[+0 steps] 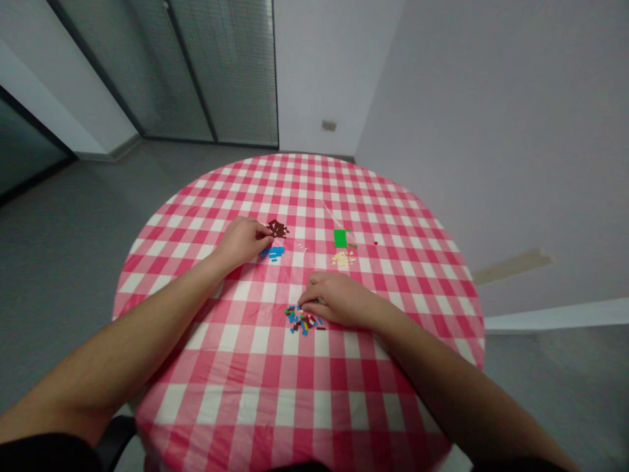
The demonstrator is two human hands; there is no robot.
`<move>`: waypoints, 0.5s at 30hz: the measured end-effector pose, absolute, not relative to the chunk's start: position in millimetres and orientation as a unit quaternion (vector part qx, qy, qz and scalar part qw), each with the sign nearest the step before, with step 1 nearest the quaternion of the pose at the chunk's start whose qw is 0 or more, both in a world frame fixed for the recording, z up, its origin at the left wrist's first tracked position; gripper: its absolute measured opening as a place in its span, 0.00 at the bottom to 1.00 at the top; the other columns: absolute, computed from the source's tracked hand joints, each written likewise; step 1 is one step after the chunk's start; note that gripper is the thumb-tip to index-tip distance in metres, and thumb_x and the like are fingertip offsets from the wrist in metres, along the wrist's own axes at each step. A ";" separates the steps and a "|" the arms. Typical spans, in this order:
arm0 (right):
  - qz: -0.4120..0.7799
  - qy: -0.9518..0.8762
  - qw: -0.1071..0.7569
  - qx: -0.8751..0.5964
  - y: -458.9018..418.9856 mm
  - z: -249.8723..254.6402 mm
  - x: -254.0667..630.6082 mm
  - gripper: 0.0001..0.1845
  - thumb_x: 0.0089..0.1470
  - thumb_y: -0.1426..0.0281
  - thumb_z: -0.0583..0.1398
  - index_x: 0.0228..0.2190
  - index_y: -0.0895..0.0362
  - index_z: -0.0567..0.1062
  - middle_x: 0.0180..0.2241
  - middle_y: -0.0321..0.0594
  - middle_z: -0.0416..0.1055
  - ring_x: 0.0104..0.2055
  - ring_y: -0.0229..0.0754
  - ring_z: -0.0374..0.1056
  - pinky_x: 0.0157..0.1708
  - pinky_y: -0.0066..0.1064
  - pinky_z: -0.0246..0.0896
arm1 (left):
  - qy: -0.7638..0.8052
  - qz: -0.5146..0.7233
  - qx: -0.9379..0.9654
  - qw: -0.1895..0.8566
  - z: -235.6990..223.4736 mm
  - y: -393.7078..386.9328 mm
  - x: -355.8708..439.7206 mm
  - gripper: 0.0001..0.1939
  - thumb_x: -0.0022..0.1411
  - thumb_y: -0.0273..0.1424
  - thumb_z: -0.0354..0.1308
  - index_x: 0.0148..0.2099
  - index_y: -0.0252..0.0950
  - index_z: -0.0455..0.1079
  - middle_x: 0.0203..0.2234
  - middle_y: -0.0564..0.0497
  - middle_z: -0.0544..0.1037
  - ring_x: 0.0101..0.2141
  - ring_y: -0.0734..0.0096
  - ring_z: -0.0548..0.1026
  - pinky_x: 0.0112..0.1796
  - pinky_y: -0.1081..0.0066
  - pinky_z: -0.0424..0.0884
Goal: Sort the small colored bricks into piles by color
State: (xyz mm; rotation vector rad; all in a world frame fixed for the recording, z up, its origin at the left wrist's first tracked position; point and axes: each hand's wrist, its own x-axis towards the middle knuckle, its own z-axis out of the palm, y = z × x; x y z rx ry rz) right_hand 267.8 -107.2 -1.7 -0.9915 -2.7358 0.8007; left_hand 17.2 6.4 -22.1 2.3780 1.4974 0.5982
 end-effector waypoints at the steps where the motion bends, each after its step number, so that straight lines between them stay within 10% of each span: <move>1: 0.261 -0.905 0.057 -0.331 -107.6 -1.3 267.3 0.10 0.61 0.74 0.60 0.36 0.56 0.83 0.37 0.42 0.76 0.38 0.41 0.69 0.34 0.30 0.57 | 0.516 0.207 0.823 0.114 -21.0 5.8 17.6 0.15 0.60 0.38 0.57 0.33 0.37 0.83 0.27 0.43 0.81 0.30 0.57 0.76 0.33 0.63 0.65; 10: 0.244 -0.905 0.041 -0.345 -110.2 3.3 260.0 0.09 0.60 0.74 0.60 0.33 0.60 0.81 0.35 0.43 0.75 0.36 0.41 0.68 0.34 0.30 0.57 | 0.495 0.275 0.823 0.054 -6.9 -7.7 21.6 0.16 0.64 0.38 0.57 0.34 0.35 0.82 0.28 0.45 0.82 0.31 0.61 0.75 0.38 0.62 0.68; 15: 0.277 -0.872 0.191 -0.357 -106.2 0.1 265.1 0.08 0.61 0.74 0.59 0.33 0.59 0.79 0.34 0.43 0.77 0.37 0.41 0.70 0.37 0.32 0.61 | 0.415 0.325 0.845 0.090 -6.3 -22.4 29.1 0.11 0.63 0.37 0.60 0.33 0.37 0.80 0.30 0.48 0.81 0.35 0.61 0.75 0.41 0.62 0.68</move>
